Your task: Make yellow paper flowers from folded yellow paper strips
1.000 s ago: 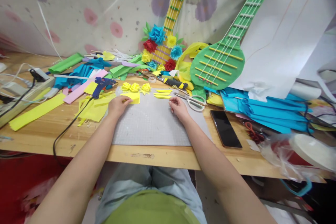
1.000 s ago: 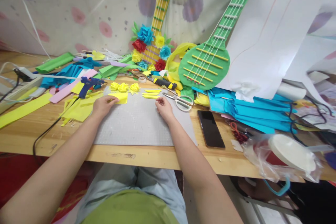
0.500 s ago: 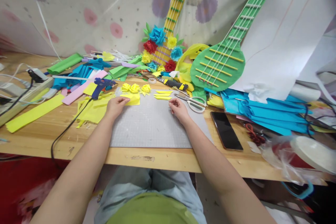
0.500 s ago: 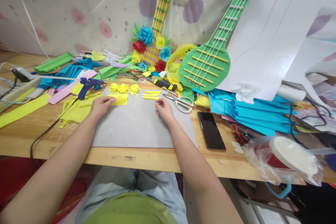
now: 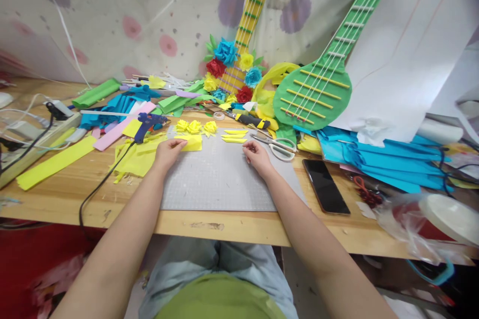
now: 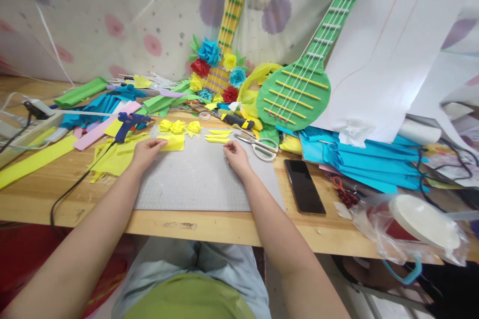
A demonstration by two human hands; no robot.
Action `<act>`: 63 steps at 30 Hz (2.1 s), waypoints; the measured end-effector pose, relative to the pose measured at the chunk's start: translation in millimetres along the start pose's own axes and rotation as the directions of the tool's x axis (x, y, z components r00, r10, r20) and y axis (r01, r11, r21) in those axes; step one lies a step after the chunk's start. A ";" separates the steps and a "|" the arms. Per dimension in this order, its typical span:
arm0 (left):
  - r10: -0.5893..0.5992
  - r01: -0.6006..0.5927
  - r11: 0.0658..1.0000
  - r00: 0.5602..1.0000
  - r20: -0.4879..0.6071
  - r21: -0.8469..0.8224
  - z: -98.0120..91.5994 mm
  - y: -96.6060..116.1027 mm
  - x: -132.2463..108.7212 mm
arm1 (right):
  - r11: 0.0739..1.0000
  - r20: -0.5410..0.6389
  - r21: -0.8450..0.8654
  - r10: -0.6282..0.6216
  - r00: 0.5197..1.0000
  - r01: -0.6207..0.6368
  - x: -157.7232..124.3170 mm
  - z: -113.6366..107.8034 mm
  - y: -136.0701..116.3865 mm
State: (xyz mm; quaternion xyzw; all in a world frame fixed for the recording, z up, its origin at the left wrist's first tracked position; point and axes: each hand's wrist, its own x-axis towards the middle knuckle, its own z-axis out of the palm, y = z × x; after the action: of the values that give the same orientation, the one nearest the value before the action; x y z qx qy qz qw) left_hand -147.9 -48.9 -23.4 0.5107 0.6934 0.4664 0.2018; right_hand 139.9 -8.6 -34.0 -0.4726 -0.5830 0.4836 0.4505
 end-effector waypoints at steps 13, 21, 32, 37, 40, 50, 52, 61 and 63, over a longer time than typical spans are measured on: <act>-0.009 0.007 0.999 1.000 0.029 0.038 1.4 -0.7 -2.4 | 0.999 -0.006 -0.050 0.000 1.000 0.000 0.9 -0.1 3.3; 0.084 -0.096 0.982 0.993 0.080 0.161 2.9 4.3 -6.7 | 0.955 0.078 -0.278 -0.080 0.994 0.099 9.0 51.7 -30.2; 0.254 -0.300 0.877 0.953 0.167 0.375 1.6 7.8 -11.6 | 0.793 0.296 -0.549 -0.112 0.949 0.265 32.0 131.0 -45.1; 0.318 -0.332 0.856 0.942 0.103 0.397 5.9 -1.2 -7.4 | 0.827 0.282 -0.502 -0.121 0.952 0.254 40.8 112.2 -56.7; 0.336 -0.344 0.860 0.938 0.091 0.378 7.4 -2.3 -7.4 | 0.861 0.322 -0.455 -0.078 0.943 0.226 44.4 99.3 -60.2; 0.150 -0.131 0.976 0.983 -0.103 0.173 5.1 -1.7 -5.8 | 0.917 0.400 -0.234 -0.212 0.891 0.323 27.4 91.1 -33.6; 0.100 -0.089 0.985 0.993 -0.069 0.151 5.6 -3.9 -5.8 | 0.915 0.414 -0.240 -0.206 0.886 0.325 25.4 88.7 -29.1; 0.189 -0.187 0.938 0.982 0.019 0.291 3.1 -2.4 -8.9 | 0.730 0.243 -0.643 -0.094 0.965 0.233 30.9 104.2 -34.7; 0.207 -0.214 0.915 0.977 0.057 0.341 2.2 -0.2 -10.6 | 0.689 0.274 -0.680 -0.078 0.959 0.251 31.7 109.8 -39.0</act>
State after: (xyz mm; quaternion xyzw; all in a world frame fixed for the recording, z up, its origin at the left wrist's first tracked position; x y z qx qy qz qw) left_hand -142.1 -57.4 -26.7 0.6145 0.7034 0.3514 0.0648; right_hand 22.8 4.2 -7.1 -0.4972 -0.8105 0.2297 0.2077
